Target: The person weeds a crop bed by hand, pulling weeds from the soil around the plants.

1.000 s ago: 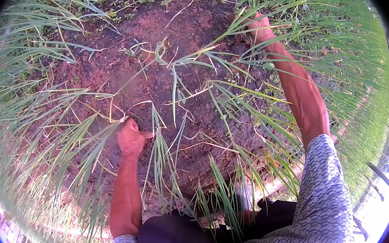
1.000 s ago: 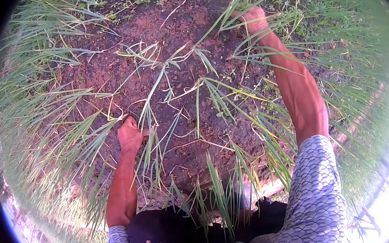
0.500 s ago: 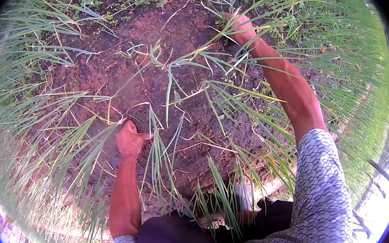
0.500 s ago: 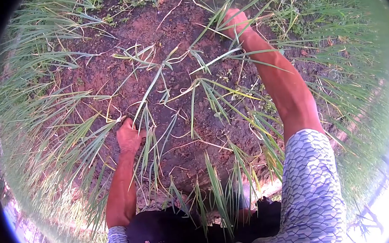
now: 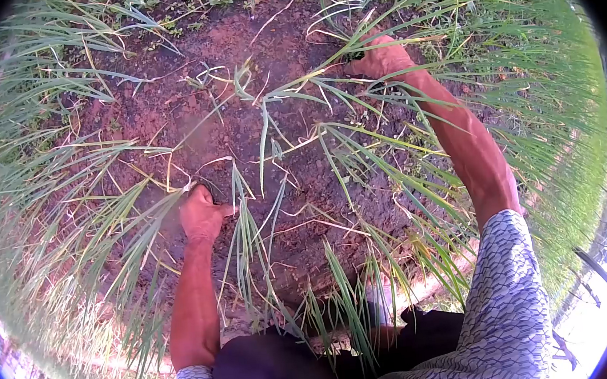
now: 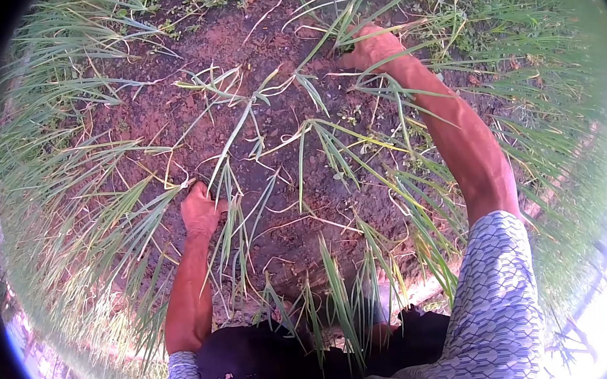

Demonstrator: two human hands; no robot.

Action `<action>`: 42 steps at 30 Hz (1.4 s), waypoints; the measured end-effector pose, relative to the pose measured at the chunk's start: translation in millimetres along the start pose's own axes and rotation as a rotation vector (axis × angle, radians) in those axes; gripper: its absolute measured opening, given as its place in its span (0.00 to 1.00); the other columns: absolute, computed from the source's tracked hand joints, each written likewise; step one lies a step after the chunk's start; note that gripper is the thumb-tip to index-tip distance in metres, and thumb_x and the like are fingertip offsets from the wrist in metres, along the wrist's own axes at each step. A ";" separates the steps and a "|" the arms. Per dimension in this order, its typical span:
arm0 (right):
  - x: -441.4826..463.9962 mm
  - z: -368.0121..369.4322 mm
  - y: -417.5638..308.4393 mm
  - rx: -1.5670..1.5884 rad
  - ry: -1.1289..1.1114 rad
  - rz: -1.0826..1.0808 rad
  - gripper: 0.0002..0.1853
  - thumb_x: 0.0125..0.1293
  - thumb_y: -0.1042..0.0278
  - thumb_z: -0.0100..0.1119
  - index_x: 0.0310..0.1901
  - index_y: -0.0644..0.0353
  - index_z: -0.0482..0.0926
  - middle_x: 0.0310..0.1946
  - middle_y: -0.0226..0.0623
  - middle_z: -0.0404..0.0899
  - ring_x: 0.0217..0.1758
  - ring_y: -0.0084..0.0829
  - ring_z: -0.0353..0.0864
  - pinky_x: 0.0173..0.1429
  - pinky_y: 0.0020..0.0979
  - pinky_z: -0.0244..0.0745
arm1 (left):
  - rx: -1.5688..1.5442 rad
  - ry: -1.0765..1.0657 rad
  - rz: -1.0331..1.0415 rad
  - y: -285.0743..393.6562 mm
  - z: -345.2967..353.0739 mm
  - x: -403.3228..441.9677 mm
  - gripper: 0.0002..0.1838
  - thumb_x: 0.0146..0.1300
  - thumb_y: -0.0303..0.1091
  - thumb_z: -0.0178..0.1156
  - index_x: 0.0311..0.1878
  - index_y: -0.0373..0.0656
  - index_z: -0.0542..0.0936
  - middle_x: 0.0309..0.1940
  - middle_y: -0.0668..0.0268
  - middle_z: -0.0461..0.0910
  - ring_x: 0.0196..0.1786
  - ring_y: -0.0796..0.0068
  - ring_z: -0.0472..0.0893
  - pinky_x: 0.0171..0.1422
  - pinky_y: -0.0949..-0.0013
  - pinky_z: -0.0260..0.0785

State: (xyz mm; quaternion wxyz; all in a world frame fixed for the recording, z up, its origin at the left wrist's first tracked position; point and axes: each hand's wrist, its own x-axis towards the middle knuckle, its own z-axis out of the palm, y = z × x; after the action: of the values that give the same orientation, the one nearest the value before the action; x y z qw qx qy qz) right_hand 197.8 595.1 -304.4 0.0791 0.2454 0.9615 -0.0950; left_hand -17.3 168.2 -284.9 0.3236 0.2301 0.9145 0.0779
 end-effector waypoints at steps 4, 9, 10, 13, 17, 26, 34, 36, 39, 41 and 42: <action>8.1 10.1 -8.7 -0.096 0.031 -0.021 0.13 0.60 0.57 0.60 0.38 0.58 0.83 0.38 0.48 0.84 0.44 0.47 0.84 0.48 0.41 0.80 | -0.036 -0.007 -0.001 0.2 -0.2 -0.3 0.31 0.32 0.41 0.84 0.22 0.43 0.65 0.17 0.69 0.70 0.23 0.73 0.66 0.31 0.64 0.66; 12.5 30.4 32.9 0.238 0.416 0.372 0.17 0.60 0.53 0.63 0.33 0.63 0.83 0.30 0.50 0.83 0.34 0.47 0.85 0.40 0.43 0.80 | -0.018 -0.003 -0.003 2.1 -1.7 0.7 0.30 0.33 0.39 0.83 0.22 0.44 0.65 0.17 0.70 0.69 0.23 0.73 0.65 0.30 0.64 0.66; 15.4 25.4 44.1 0.077 0.378 0.469 0.19 0.59 0.50 0.63 0.35 0.63 0.83 0.30 0.51 0.83 0.36 0.49 0.85 0.42 0.45 0.80 | -0.030 -0.007 -0.008 2.1 -1.5 0.4 0.30 0.33 0.39 0.83 0.22 0.44 0.65 0.17 0.69 0.69 0.22 0.73 0.65 0.30 0.64 0.66; 18.3 1.1 45.6 0.171 0.418 0.448 0.15 0.60 0.53 0.60 0.36 0.57 0.84 0.33 0.49 0.84 0.39 0.51 0.85 0.44 0.44 0.82 | -0.040 -0.013 -0.007 2.1 -2.5 -0.5 0.29 0.33 0.39 0.83 0.22 0.44 0.66 0.17 0.69 0.69 0.22 0.72 0.65 0.31 0.62 0.67; 41.9 29.5 64.1 -0.035 0.233 0.312 0.13 0.62 0.57 0.57 0.42 0.55 0.82 0.39 0.52 0.83 0.42 0.51 0.84 0.44 0.46 0.81 | -0.019 0.007 -0.002 1.8 -2.9 0.7 0.28 0.32 0.39 0.83 0.23 0.43 0.67 0.18 0.66 0.71 0.23 0.69 0.68 0.32 0.61 0.68; 64.7 -1.5 -0.7 0.129 0.456 0.151 0.10 0.58 0.67 0.57 0.38 0.63 0.76 0.30 0.51 0.81 0.35 0.51 0.83 0.41 0.45 0.80 | 0.001 -0.028 -0.030 2.8 -5.9 -0.4 0.29 0.32 0.40 0.83 0.23 0.43 0.67 0.19 0.64 0.73 0.23 0.68 0.69 0.34 0.62 0.69; 119.2 25.3 28.9 0.078 0.394 0.314 0.08 0.54 0.66 0.56 0.28 0.61 0.79 0.27 0.49 0.82 0.37 0.52 0.84 0.42 0.48 0.80 | 0.026 -0.032 -0.031 7.4 -7.4 1.3 0.31 0.31 0.44 0.84 0.23 0.43 0.67 0.18 0.64 0.74 0.23 0.64 0.70 0.34 0.60 0.69; 123.9 13.0 26.5 -0.023 0.408 0.366 0.13 0.57 0.59 0.58 0.31 0.62 0.79 0.29 0.50 0.83 0.39 0.50 0.85 0.44 0.45 0.80 | 0.002 -0.046 -0.032 4.4 -7.4 0.2 0.31 0.31 0.44 0.85 0.23 0.43 0.68 0.18 0.64 0.74 0.23 0.62 0.71 0.35 0.59 0.69; 129.7 4.1 19.6 0.074 0.468 0.442 0.19 0.60 0.52 0.60 0.35 0.64 0.79 0.32 0.51 0.83 0.38 0.50 0.84 0.43 0.45 0.81 | 0.011 -0.046 -0.032 3.0 -6.2 1.6 0.31 0.31 0.44 0.85 0.24 0.43 0.68 0.19 0.63 0.74 0.23 0.62 0.71 0.35 0.59 0.69; 137.4 7.3 13.8 0.088 0.439 0.365 0.19 0.59 0.52 0.61 0.35 0.64 0.79 0.32 0.51 0.83 0.38 0.50 0.84 0.42 0.45 0.81 | 0.001 -0.046 -0.032 2.4 -6.5 1.0 0.31 0.31 0.44 0.85 0.24 0.43 0.69 0.19 0.63 0.74 0.23 0.62 0.71 0.35 0.59 0.69; 143.3 12.9 9.4 0.034 0.491 0.345 0.19 0.57 0.53 0.63 0.39 0.62 0.79 0.31 0.49 0.82 0.36 0.48 0.84 0.41 0.44 0.81 | -0.006 -0.043 -0.032 3.1 -6.5 1.3 0.31 0.30 0.44 0.85 0.24 0.43 0.69 0.19 0.63 0.74 0.23 0.62 0.72 0.35 0.59 0.70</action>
State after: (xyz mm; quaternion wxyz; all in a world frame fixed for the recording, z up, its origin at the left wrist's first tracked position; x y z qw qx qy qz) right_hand 79.6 665.8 -346.7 -0.1450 0.4221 0.8942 -0.0338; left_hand -21.0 171.6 -279.7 0.3453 0.2164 0.9105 0.0705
